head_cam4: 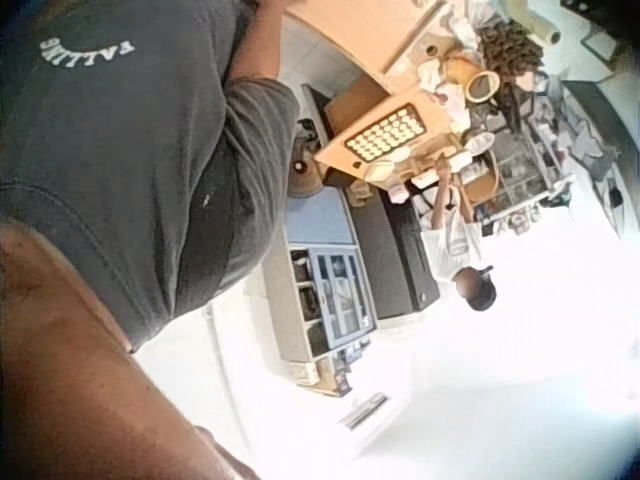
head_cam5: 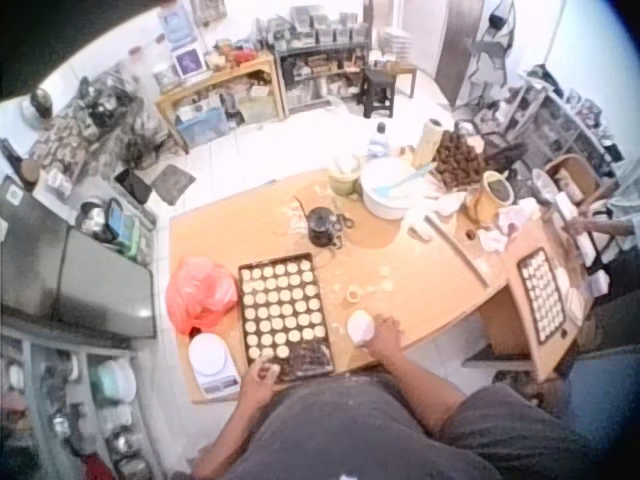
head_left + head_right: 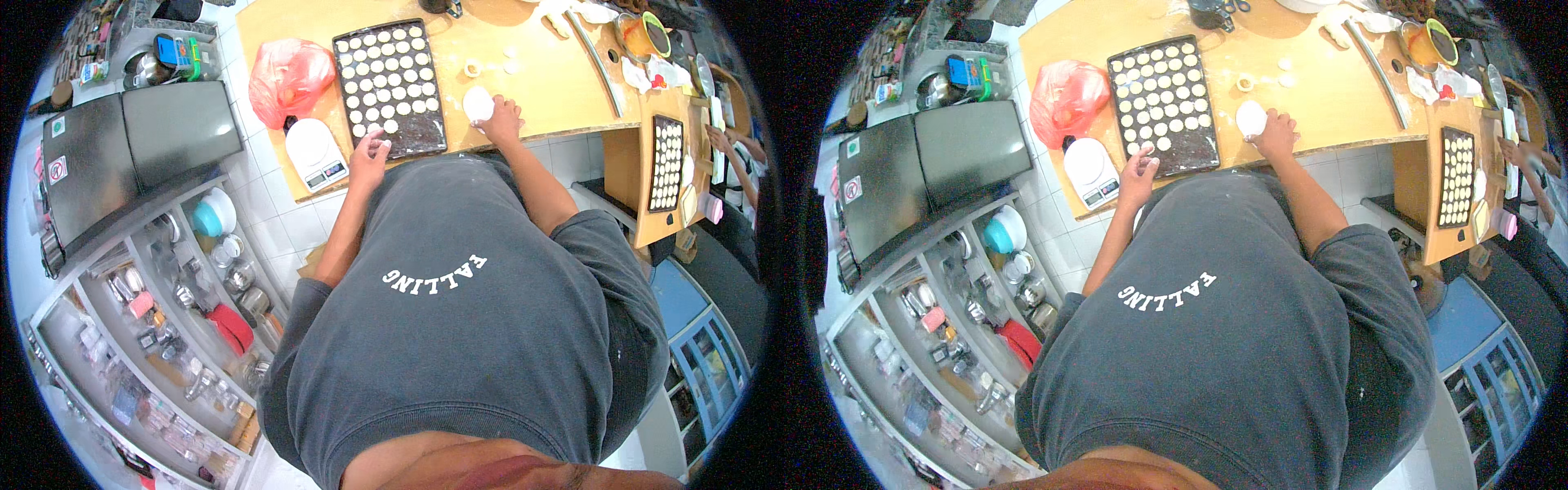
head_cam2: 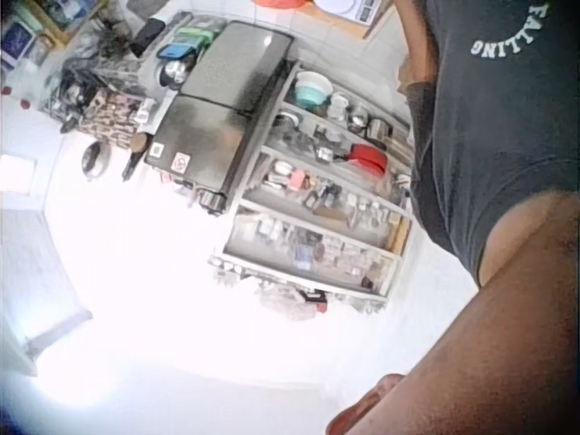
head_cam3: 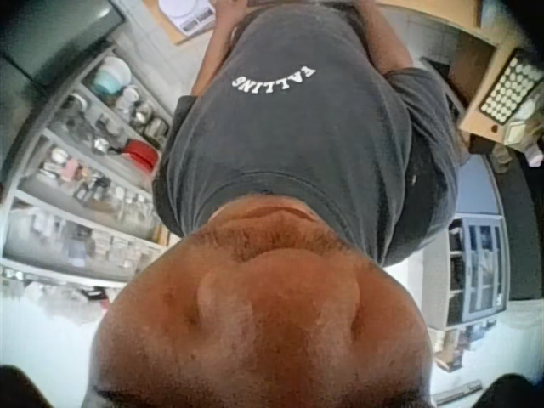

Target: The person uses a scraper and their hands to shape pieces of dough on a wooden counter, then places the formed pieces onto a tray.

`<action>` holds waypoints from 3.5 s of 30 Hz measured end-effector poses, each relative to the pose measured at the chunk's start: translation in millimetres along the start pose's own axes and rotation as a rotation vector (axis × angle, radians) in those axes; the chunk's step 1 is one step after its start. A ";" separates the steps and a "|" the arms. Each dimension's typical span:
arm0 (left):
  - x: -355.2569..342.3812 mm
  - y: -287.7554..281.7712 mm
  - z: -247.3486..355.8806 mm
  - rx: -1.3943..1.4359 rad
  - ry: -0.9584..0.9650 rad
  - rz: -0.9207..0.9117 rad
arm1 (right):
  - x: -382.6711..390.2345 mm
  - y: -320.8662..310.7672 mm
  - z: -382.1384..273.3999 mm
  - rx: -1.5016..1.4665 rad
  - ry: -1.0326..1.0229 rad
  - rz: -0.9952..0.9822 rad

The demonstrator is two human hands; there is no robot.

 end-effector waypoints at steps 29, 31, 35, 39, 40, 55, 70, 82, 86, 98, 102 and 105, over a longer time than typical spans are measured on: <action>-95.9 308.6 126.4 -0.056 -0.065 -0.059 | -148.7 -102.7 178.3 -0.196 -0.543 0.063; -100.5 310.2 124.8 -0.059 -0.080 -0.063 | -148.0 -105.1 173.3 -0.176 -0.521 0.050; -119.6 316.5 133.9 -0.291 -0.029 -0.033 | -139.4 -111.1 169.3 -0.147 -0.548 0.035; -135.7 324.5 154.7 -0.458 0.102 -0.039 | -125.5 -116.7 168.6 -0.068 -0.628 0.066; -136.2 328.1 156.4 -0.455 0.102 -0.040 | -118.0 -118.5 166.4 0.008 -0.666 0.083; -136.4 356.4 167.1 -0.693 0.268 -0.016 | -111.7 -117.8 163.7 0.265 -0.695 0.144; -128.9 361.9 187.7 -0.775 0.187 -0.019 | -123.6 -119.0 164.1 0.337 -0.755 0.125; -121.9 378.2 196.4 -0.830 0.088 0.103 | -121.5 -121.5 165.2 0.352 -0.777 0.162; -128.0 354.3 185.8 -0.864 -0.061 0.065 | -122.4 -120.4 164.2 0.341 -0.774 0.115; -118.5 377.6 211.5 -0.870 0.152 -0.013 | -123.2 -116.9 168.0 0.375 -0.718 0.102; -117.8 391.8 205.5 -0.912 0.245 -0.017 | -121.6 -117.8 168.6 0.363 -0.723 0.112; -123.3 393.3 197.7 -0.926 0.209 -0.016 | -119.6 -116.3 169.6 0.394 -0.713 0.129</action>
Point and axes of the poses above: each hand's wrist, its own x-axis away from the middle knuckle, its own y-axis out of the palm, z = x × y, the point moved 7 cm from there along -x, towards the middle knuckle, and after that the axes turned 6 degrees about -z, right-handed, at the moved point
